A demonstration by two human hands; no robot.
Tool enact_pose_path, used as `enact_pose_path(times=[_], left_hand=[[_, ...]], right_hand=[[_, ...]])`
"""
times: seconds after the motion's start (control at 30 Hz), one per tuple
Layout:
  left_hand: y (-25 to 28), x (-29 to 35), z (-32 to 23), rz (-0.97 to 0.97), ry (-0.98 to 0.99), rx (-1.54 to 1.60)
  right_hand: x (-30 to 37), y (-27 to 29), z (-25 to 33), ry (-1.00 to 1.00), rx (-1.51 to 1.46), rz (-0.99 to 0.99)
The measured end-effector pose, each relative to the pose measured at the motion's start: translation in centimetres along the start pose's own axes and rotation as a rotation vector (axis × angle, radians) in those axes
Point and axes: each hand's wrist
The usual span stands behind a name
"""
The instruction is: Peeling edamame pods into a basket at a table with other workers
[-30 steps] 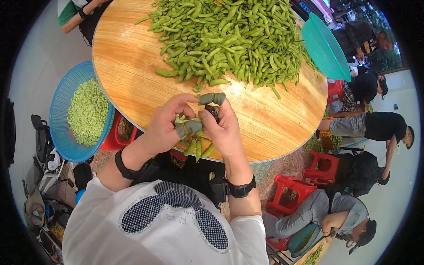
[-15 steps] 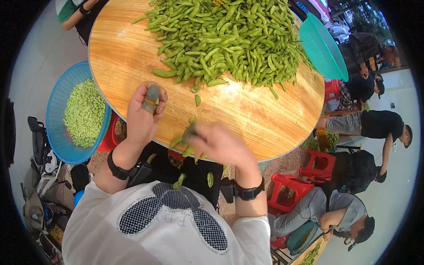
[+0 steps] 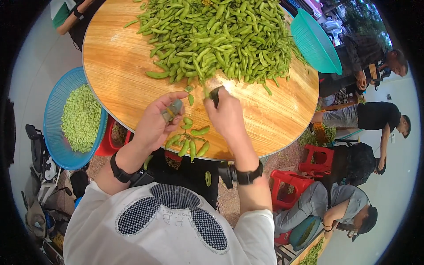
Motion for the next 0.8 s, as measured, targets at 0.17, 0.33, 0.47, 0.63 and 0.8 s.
enact_pose_path(times=[0.17,0.33,0.47,0.63,0.8], left_hand=[[-0.7,-0.5,0.7,0.023,0.156,0.117],[0.3,-0.5,1.6,0.052,0.055,0.066],[-0.3,-0.4,2.0,0.017,-0.019,-0.050],[0.6,-0.5,2.9,0.016,-0.172,-0.237],[-0.2,0.6,2.6,0.031,-0.219,-0.431]], right_hand=[[4.5,1.5,2.6,-0.188,-0.855,0.289],[5.7,2.1,2.9,-0.288,-1.194,0.463],[6.0,2.1,2.2,-0.284,-1.228,0.491],[6.0,2.0,1.9,-0.260,-1.168,0.547],[6.4,1.4,1.8,-0.334,-1.086,0.539]])
Point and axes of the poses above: each hand's wrist, its own x-axis away from the middle knuckle, its own y-axis out of the back of the hand, z = x × y, and after that the axes turned 8 degrees about x, right-handed
